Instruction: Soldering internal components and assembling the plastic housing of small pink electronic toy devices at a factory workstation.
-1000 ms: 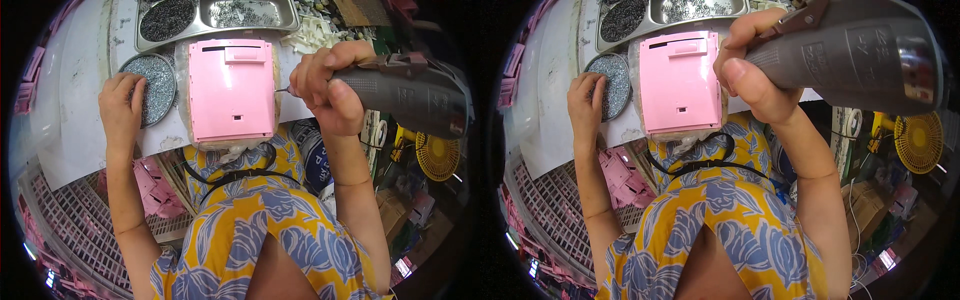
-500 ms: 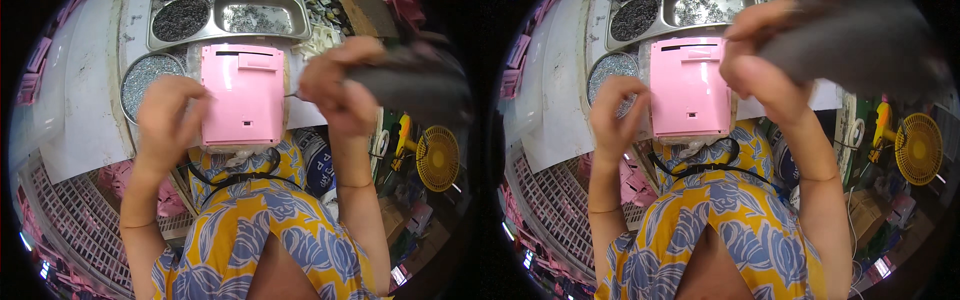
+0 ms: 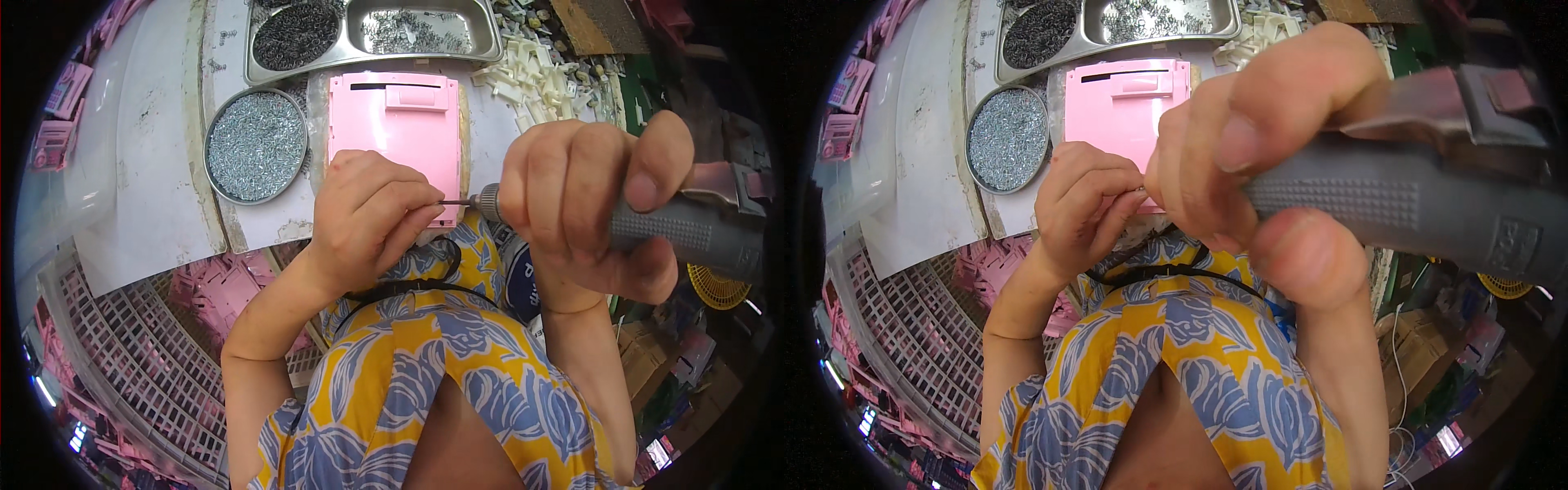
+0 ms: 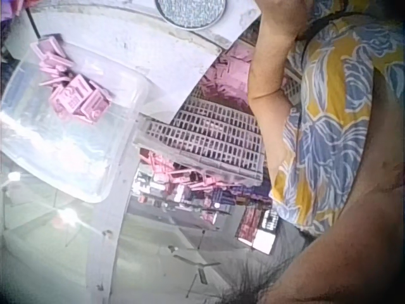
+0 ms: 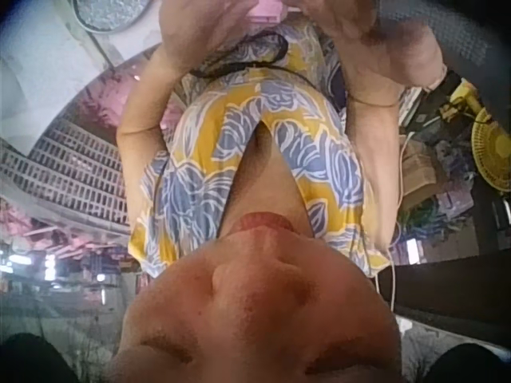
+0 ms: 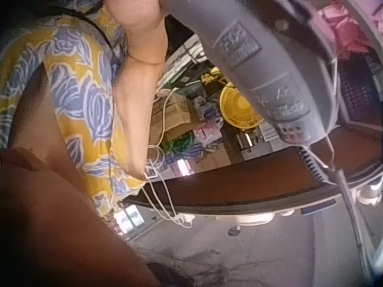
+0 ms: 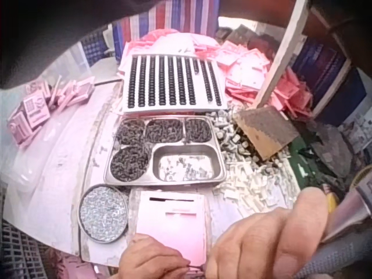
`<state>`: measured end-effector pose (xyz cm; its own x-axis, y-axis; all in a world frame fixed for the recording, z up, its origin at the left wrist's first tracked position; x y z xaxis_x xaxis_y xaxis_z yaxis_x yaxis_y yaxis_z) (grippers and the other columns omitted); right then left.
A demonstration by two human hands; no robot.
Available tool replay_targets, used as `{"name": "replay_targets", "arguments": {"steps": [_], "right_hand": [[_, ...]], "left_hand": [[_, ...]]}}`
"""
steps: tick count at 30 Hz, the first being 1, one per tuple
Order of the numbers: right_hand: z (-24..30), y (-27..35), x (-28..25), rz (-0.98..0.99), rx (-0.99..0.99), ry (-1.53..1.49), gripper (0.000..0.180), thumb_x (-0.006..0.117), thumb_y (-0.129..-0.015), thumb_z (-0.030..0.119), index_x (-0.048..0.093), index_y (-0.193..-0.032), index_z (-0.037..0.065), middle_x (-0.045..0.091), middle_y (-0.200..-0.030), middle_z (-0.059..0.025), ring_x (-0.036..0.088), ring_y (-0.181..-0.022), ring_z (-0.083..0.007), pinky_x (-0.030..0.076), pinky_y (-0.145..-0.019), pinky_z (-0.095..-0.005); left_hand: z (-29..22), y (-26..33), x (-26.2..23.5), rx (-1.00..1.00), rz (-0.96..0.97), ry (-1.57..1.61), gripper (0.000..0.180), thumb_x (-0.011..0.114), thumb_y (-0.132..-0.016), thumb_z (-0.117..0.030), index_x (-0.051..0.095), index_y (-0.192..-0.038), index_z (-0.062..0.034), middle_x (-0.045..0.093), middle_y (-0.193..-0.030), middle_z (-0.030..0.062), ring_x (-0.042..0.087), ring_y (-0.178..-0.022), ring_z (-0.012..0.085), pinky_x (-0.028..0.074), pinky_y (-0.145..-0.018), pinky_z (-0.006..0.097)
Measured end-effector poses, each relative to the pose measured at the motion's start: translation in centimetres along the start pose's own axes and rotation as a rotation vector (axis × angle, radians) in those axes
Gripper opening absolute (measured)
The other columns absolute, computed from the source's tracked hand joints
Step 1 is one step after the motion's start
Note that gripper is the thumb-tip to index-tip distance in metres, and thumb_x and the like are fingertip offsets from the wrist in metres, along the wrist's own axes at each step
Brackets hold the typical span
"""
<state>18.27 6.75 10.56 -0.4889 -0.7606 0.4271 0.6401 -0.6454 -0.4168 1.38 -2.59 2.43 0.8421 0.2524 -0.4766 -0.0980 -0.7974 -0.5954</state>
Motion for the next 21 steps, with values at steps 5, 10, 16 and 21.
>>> {"name": "replay_targets", "arguments": {"steps": [5,10,16,21], "right_hand": [[1.0,-0.2,-0.4,0.026,-0.057,0.04,0.029,0.071,-0.093,0.034,0.05,-0.107,0.021,0.057,-0.067,0.0077,0.052,-0.05,-0.0059,0.041,-0.047,-0.0227],[0.6,-0.2,-0.2,0.013,-0.047,0.027,0.028,0.072,-0.092,0.034,0.051,-0.106,0.021,0.056,-0.065,0.0084,0.053,-0.05,-0.0053,0.043,-0.047,-0.0218],[0.3,-0.6,-0.8,0.046,-0.023,0.122,0.025,0.065,-0.092,0.032,0.051,-0.108,0.019,0.052,-0.064,0.0072,0.049,-0.049,-0.0085,0.042,-0.05,-0.0266],[-3.0,-3.3,-6.8,-0.056,-0.149,0.264,0.022,0.052,-0.094,0.022,0.052,-0.115,0.013,0.045,-0.067,-0.0004,0.041,-0.056,-0.0147,0.043,-0.059,-0.0357]], "left_hand": [[0.0,-0.7,0.0,0.033,0.001,0.036,0.024,0.08,-0.073,0.001,0.068,-0.093,-0.0042,0.069,-0.087,0.006,0.062,-0.073,0.022,0.043,-0.073,0.035],[0.1,-0.6,-0.1,0.033,-0.016,0.053,0.024,0.082,-0.072,-0.003,0.068,-0.092,-0.0061,0.068,-0.085,0.0046,0.062,-0.072,0.0214,0.042,-0.072,0.034],[1.6,-1.2,0.1,0.048,-0.049,0.077,0.016,0.079,-0.075,-0.004,0.066,-0.084,-0.006,0.064,-0.078,0.0054,0.058,-0.066,0.0236,0.041,-0.062,0.036],[4.0,-1.2,0.3,-0.203,0.031,0.015,0.025,0.074,-0.082,-0.008,0.053,-0.067,-0.0056,0.051,-0.063,0.0096,0.051,-0.06,0.0297,0.041,-0.055,0.041]]}}
Point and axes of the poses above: each hand's wrist, its own y-axis away from the middle knuckle, its own x-axis out of the palm, z = x × y, the point moved 1 cm from there along -y, towards the middle knuckle
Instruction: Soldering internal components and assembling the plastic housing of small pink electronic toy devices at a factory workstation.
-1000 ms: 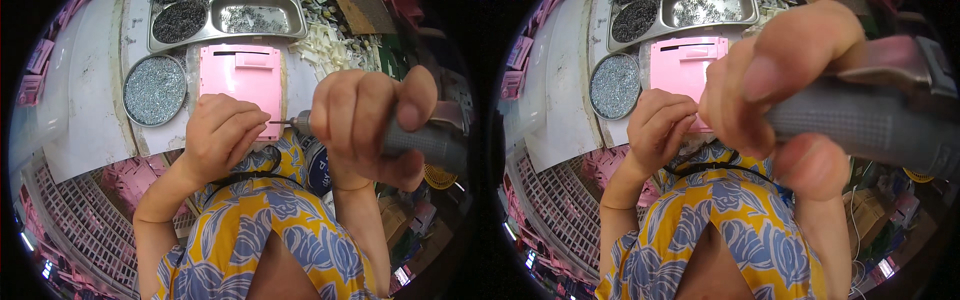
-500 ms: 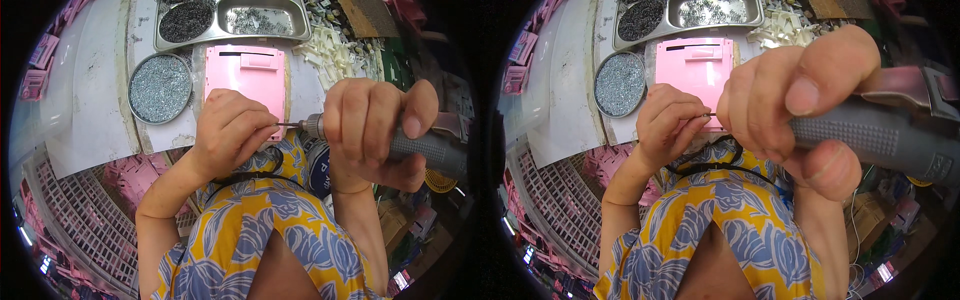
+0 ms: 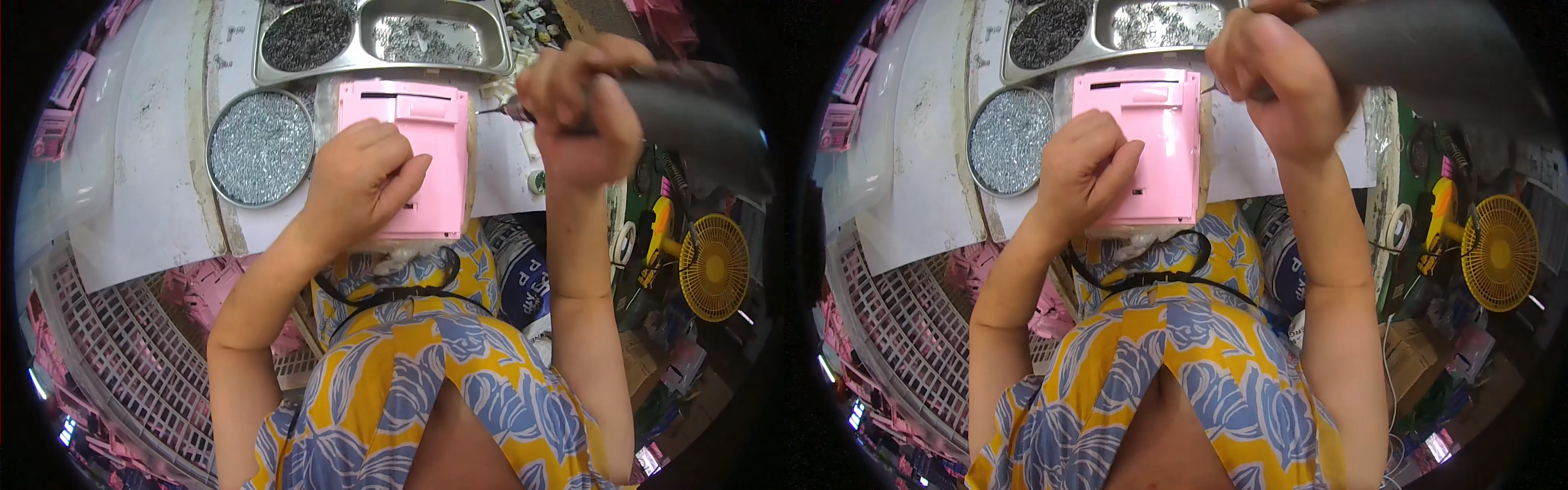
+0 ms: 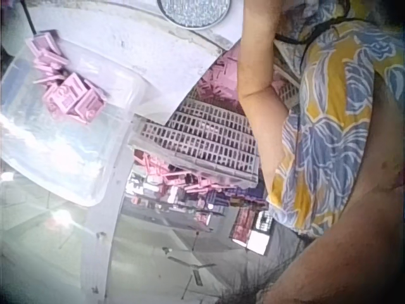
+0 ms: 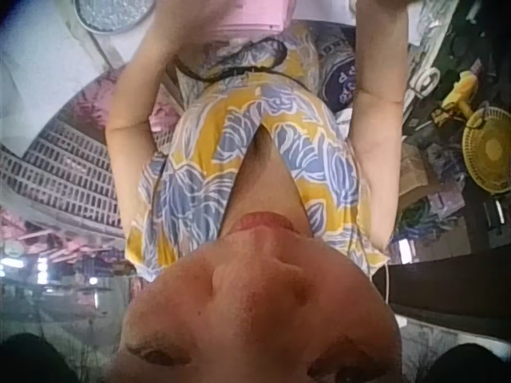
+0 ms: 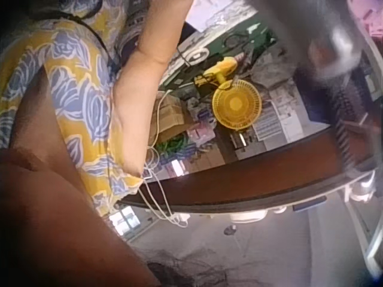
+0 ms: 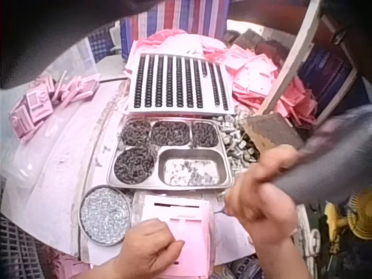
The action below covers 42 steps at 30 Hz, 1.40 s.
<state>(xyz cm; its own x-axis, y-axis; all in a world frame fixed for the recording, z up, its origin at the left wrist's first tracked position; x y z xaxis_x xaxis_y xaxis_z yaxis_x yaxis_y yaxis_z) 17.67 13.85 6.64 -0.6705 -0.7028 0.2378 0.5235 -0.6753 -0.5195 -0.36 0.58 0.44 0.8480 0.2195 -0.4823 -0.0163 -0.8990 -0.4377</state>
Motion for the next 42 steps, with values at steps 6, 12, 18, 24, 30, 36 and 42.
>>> {"name": "replay_targets", "arguments": {"steps": [6,12,18,24,30,36,42], "right_hand": [[-2.7,-1.1,-1.4,0.055,-0.032,0.012,0.019,0.048,-0.096,0.015,0.051,-0.114,0.008,0.043,-0.067,-0.0039,0.041,-0.055,-0.0154,0.043,-0.059,-0.0364],[-3.8,-1.7,-0.6,-0.001,0.08,0.022,0.013,0.052,-0.093,0.01,0.048,-0.105,0.007,0.042,-0.064,-0.0044,0.04,-0.053,-0.0149,0.041,-0.053,-0.0347],[-3.7,-1.6,-0.2,0.038,0.073,0.032,0.013,0.053,-0.09,0.009,0.046,-0.1,0.006,0.042,-0.062,-0.0046,0.039,-0.051,-0.0148,0.042,-0.053,-0.0351],[-3.4,-1.9,0.2,0.011,0.114,0.047,0.013,0.054,-0.089,0.01,0.045,-0.098,0.007,0.041,-0.062,-0.0041,0.039,-0.051,-0.0145,0.042,-0.053,-0.0348],[-4.1,-1.4,0.1,0.077,0.165,0.067,0.017,0.058,-0.09,0.008,0.04,-0.089,0.009,0.043,-0.06,-0.0046,0.04,-0.051,-0.0139,0.038,-0.049,-0.0317],[-4.0,-2.7,0.5,0.127,0.041,0.088,0.029,0.051,-0.093,0.015,0.053,-0.119,0.004,0.043,-0.063,-0.0034,0.04,-0.052,-0.0138,0.038,-0.051,-0.0329],[1.3,-3.2,4.7,0.365,0.131,-0.151,0.03,0.061,-0.096,0.038,0.051,-0.115,0.019,0.053,-0.066,0.0094,0.051,-0.053,-0.0068,0.041,-0.051,-0.0263]], "left_hand": [[0.0,-0.3,0.0,-0.051,0.022,0.02,0.027,0.073,-0.083,-0.007,0.051,-0.066,-0.0044,0.049,-0.061,0.0101,0.05,-0.058,0.0295,0.04,-0.053,0.04],[0.5,-0.5,-0.9,-0.134,0.054,0.145,0.016,0.07,-0.083,-0.004,0.056,-0.075,-0.0029,0.053,-0.068,0.0091,0.053,-0.06,0.0246,0.043,-0.055,0.035],[0.3,-0.6,-1.2,-0.174,0.067,0.175,0.012,0.069,-0.083,-0.003,0.058,-0.079,-0.0029,0.056,-0.071,0.0081,0.056,-0.061,0.0232,0.045,-0.056,0.033],[0.7,-0.2,-1.0,-0.147,0.078,0.17,0.008,0.067,-0.083,0.001,0.06,-0.082,-0.0019,0.059,-0.077,0.0066,0.055,-0.064,0.0188,0.043,-0.057,0.03],[0.6,-0.1,-1.0,-0.176,0.102,0.168,0.007,0.069,-0.083,0.001,0.065,-0.087,-0.0018,0.066,-0.084,0.0078,0.061,-0.069,0.021,0.047,-0.06,0.029],[0.4,0.4,-0.7,-0.05,-0.031,0.053,0.014,0.07,-0.084,0.002,0.07,-0.097,-0.0021,0.072,-0.096,0.0119,0.067,-0.079,0.0248,0.052,-0.065,0.031],[-0.9,0.5,-1.2,-0.056,-0.109,0.092,0.018,0.073,-0.08,0.005,0.07,-0.096,-0.0008,0.072,-0.093,0.0116,0.066,-0.076,0.0245,0.052,-0.063,0.031]]}}
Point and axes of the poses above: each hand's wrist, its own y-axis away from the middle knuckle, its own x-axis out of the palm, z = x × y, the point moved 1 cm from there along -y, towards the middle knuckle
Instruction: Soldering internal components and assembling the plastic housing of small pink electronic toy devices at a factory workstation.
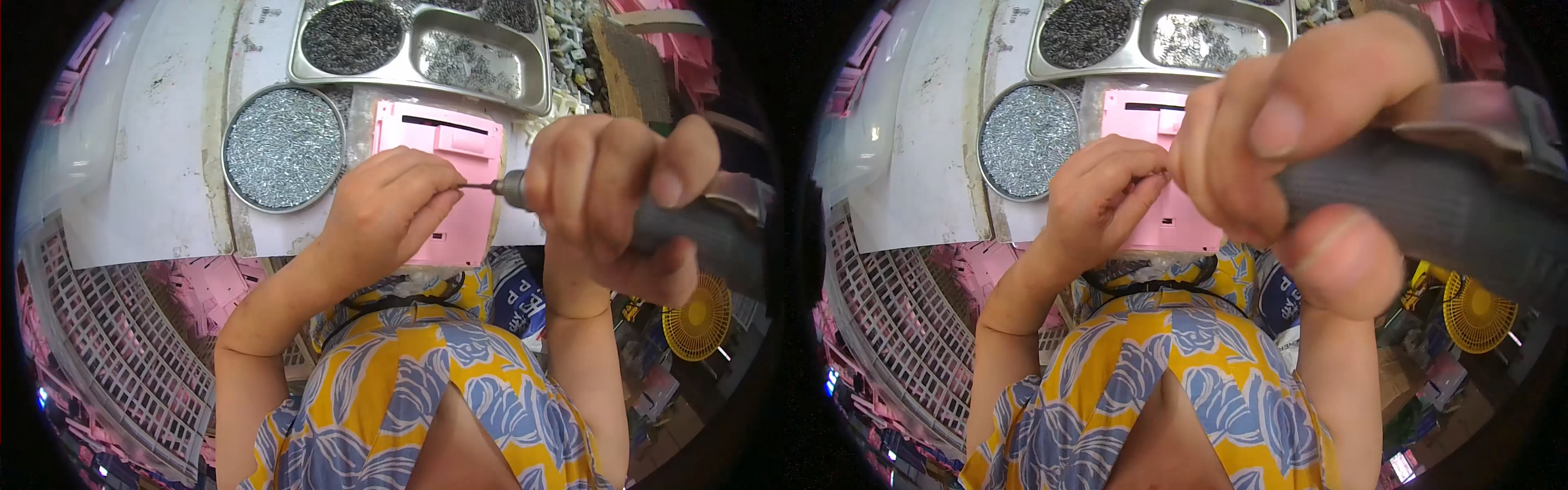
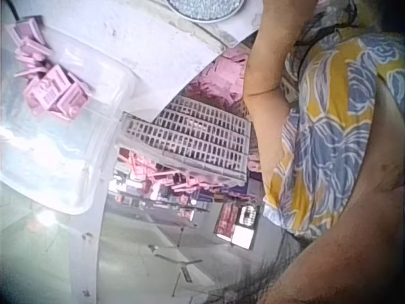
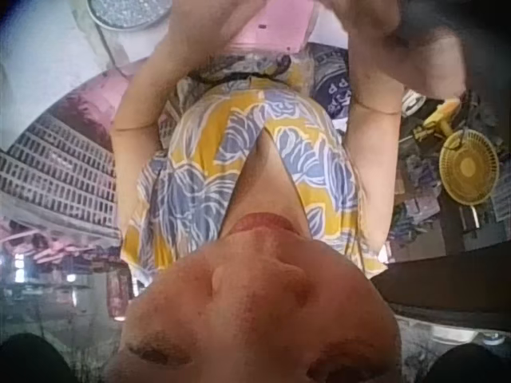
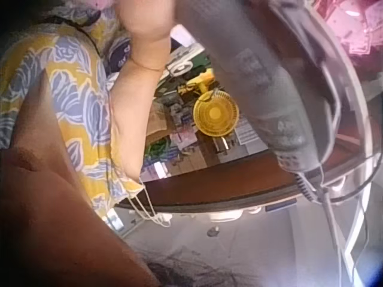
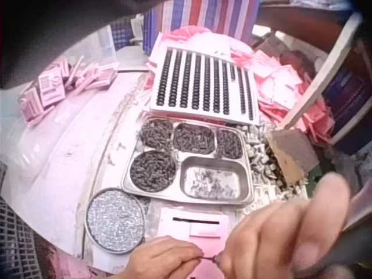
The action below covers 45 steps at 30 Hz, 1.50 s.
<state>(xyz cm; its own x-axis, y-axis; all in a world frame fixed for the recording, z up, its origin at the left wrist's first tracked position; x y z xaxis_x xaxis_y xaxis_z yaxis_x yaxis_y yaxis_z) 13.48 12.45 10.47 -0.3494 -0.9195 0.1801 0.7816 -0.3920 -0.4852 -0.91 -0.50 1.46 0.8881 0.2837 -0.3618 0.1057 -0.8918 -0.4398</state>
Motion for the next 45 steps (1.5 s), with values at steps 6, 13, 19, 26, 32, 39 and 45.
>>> {"name": "replay_targets", "arguments": {"steps": [6,13,19,26,32,39,45], "right_hand": [[-1.6,-0.7,2.8,-0.093,0.095,0.039,0.03,0.063,-0.096,0.038,0.048,-0.112,0.019,0.052,-0.066,0.0077,0.049,-0.051,-0.0084,0.041,-0.05,-0.0275],[-4.8,-2.6,2.7,-0.115,0.037,0.039,0.026,0.054,-0.096,0.031,0.049,-0.115,0.014,0.045,-0.064,0.0029,0.042,-0.051,-0.0127,0.039,-0.053,-0.0321],[-9.3,-4.8,0.6,-0.067,0.003,0.026,0.019,0.052,-0.094,0.016,0.052,-0.11,0.006,0.042,-0.063,-0.003,0.039,-0.052,-0.0153,0.039,-0.054,-0.0349],[-10.5,-4.6,1.0,-0.089,0.099,0.011,0.017,0.059,-0.09,0.007,0.043,-0.091,0.008,0.042,-0.059,-0.0041,0.039,-0.05,-0.0138,0.037,-0.049,-0.0329],[-9.9,-5.4,0.2,-0.018,0.073,-0.014,0.012,0.051,-0.095,0.016,0.053,-0.104,0.008,0.041,-0.06,-0.001,0.04,-0.052,-0.0133,0.038,-0.052,-0.033],[-5.8,-5.2,1.7,0.193,0.013,-0.041,0.033,0.045,-0.1,0.034,0.05,-0.125,0.013,0.045,-0.067,0.0052,0.043,-0.056,-0.0098,0.038,-0.058,-0.03],[-4.6,-4.3,3.6,0.178,0.013,-0.08,0.034,0.053,-0.101,0.041,0.049,-0.123,0.017,0.05,-0.068,0.0076,0.046,-0.055,-0.0084,0.038,-0.054,-0.0269]], "left_hand": [[0.6,1.1,-1.3,-0.028,-0.085,-0.018,0.019,0.074,-0.076,0.008,0.07,-0.092,-0.0006,0.071,-0.087,0.011,0.063,-0.067,0.0218,0.05,-0.058,0.03],[2.3,0.9,-4.4,-0.005,-0.198,-0.293,0.02,0.081,-0.073,-0.008,0.069,-0.089,-0.0052,0.068,-0.094,0.0079,0.063,-0.086,0.0263,0.049,-0.077,0.039],[4.9,2.6,-8.4,-0.263,0.054,-0.67,0.016,0.08,-0.076,-0.019,0.073,-0.088,-0.0127,0.063,-0.094,0.002,0.055,-0.1,0.0239,0.036,-0.089,0.045],[5.9,2.5,-9.0,-0.189,-0.036,-0.642,0.008,0.076,-0.081,-0.018,0.07,-0.083,-0.0124,0.064,-0.086,-0.0006,0.058,-0.091,0.0228,0.037,-0.086,0.043],[6.2,2.2,-9.2,-0.14,-0.104,-0.597,0.008,0.074,-0.082,-0.014,0.067,-0.081,-0.0098,0.065,-0.086,0.0034,0.059,-0.088,0.0256,0.041,-0.08,0.041],[4.2,2.9,-7.4,-0.266,-0.15,-0.18,0.012,0.071,-0.083,-0.001,0.068,-0.095,-0.0034,0.068,-0.09,0.0082,0.063,-0.074,0.0236,0.05,-0.065,0.034],[2.4,4.1,-4.9,-0.244,-0.288,0.283,0.026,0.071,-0.082,0.007,0.067,-0.106,-0.0009,0.07,-0.091,0.0083,0.067,-0.079,0.0143,0.054,-0.07,0.027]]}}
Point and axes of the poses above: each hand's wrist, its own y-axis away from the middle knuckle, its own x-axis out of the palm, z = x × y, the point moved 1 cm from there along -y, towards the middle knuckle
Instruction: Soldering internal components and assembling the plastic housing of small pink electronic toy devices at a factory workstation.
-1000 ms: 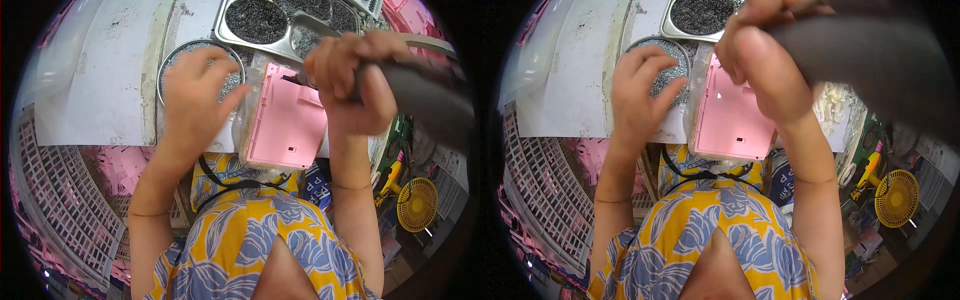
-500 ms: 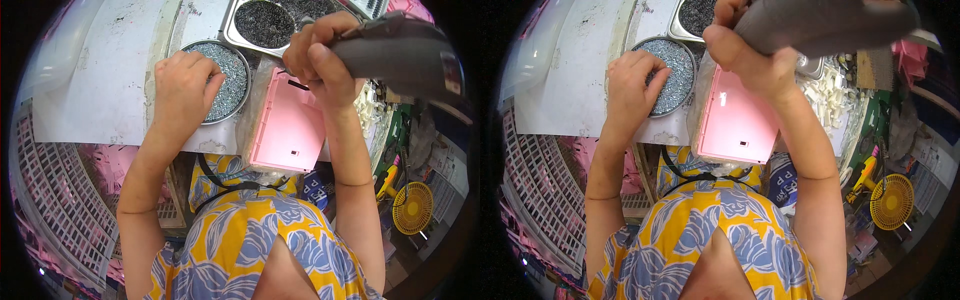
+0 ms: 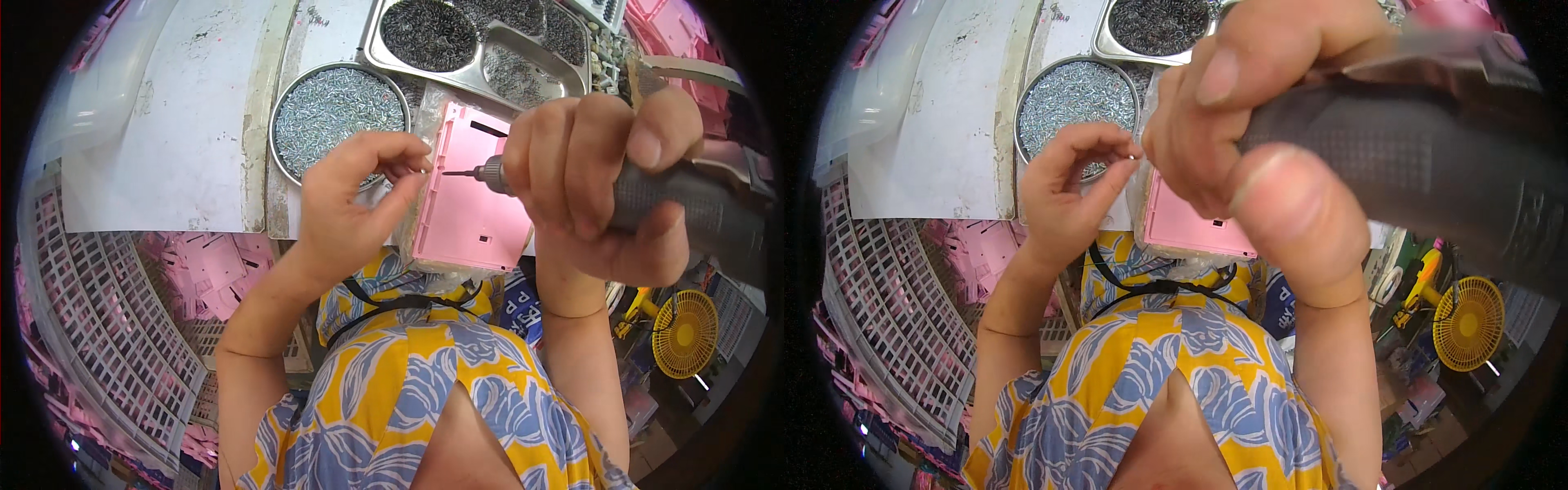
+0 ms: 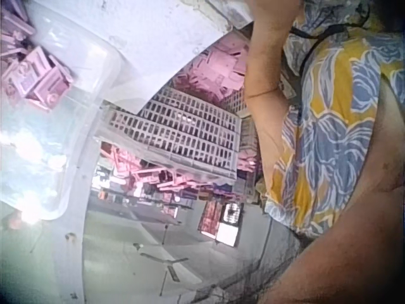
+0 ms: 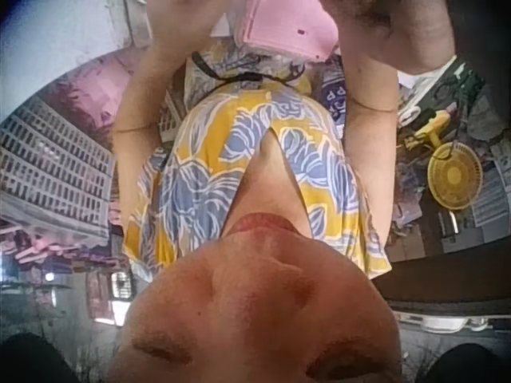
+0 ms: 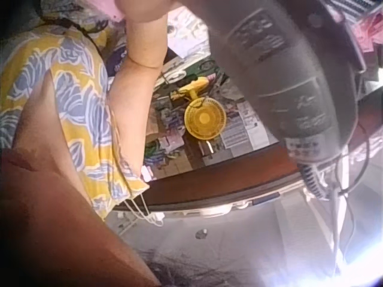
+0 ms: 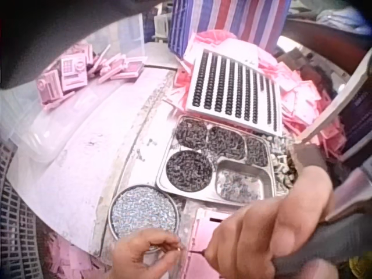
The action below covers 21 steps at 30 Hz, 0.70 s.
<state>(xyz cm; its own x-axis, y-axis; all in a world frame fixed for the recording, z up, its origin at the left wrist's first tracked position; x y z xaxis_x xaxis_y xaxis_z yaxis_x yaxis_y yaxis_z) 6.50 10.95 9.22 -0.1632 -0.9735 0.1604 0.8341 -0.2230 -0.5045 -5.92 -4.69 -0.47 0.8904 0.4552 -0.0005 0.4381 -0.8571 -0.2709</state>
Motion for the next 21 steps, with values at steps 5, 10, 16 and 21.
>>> {"name": "replay_targets", "arguments": {"steps": [5,10,16,21], "right_hand": [[-0.2,0.2,0.9,-0.031,0.019,0.003,0.031,0.055,-0.1,0.041,0.048,-0.119,0.018,0.051,-0.068,0.0076,0.047,-0.053,-0.0084,0.038,-0.05,-0.0273],[0.0,0.3,1.4,-0.082,0.02,0.052,0.029,0.057,-0.098,0.039,0.047,-0.114,0.017,0.049,-0.064,0.0074,0.046,-0.05,-0.0088,0.038,-0.051,-0.0276],[-1.7,1.2,3.0,-0.284,-0.024,-0.101,0.025,0.055,-0.098,0.034,0.047,-0.113,0.016,0.049,-0.064,0.0066,0.046,-0.05,-0.0091,0.039,-0.052,-0.0285],[-1.3,0.9,-0.2,-0.077,0.053,0.025,0.024,0.054,-0.097,0.029,0.047,-0.112,0.012,0.047,-0.063,0.0035,0.045,-0.05,-0.0106,0.04,-0.053,-0.0302]], "left_hand": [[-0.2,0.9,0.9,0.033,-0.068,0.027,0.031,0.074,-0.079,0.008,0.065,-0.107,-0.0014,0.07,-0.091,0.0078,0.068,-0.081,0.0148,0.055,-0.072,0.028],[-0.4,0.5,0.9,0.09,-0.029,-0.092,0.033,0.076,-0.076,0.008,0.065,-0.104,-0.0038,0.069,-0.087,0.0076,0.067,-0.076,0.0175,0.055,-0.07,0.03],[-0.7,-0.1,0.6,0.287,0.026,-0.329,0.035,0.079,-0.07,0.005,0.065,-0.101,-0.0053,0.067,-0.083,0.0077,0.065,-0.074,0.0267,0.052,-0.065,0.034],[-1.5,-1.1,0.2,0.267,-0.001,-0.483,0.034,0.08,-0.07,-0.003,0.067,-0.101,-0.0077,0.065,-0.098,0.0052,0.061,-0.091,0.0274,0.046,-0.079,0.043]]}}
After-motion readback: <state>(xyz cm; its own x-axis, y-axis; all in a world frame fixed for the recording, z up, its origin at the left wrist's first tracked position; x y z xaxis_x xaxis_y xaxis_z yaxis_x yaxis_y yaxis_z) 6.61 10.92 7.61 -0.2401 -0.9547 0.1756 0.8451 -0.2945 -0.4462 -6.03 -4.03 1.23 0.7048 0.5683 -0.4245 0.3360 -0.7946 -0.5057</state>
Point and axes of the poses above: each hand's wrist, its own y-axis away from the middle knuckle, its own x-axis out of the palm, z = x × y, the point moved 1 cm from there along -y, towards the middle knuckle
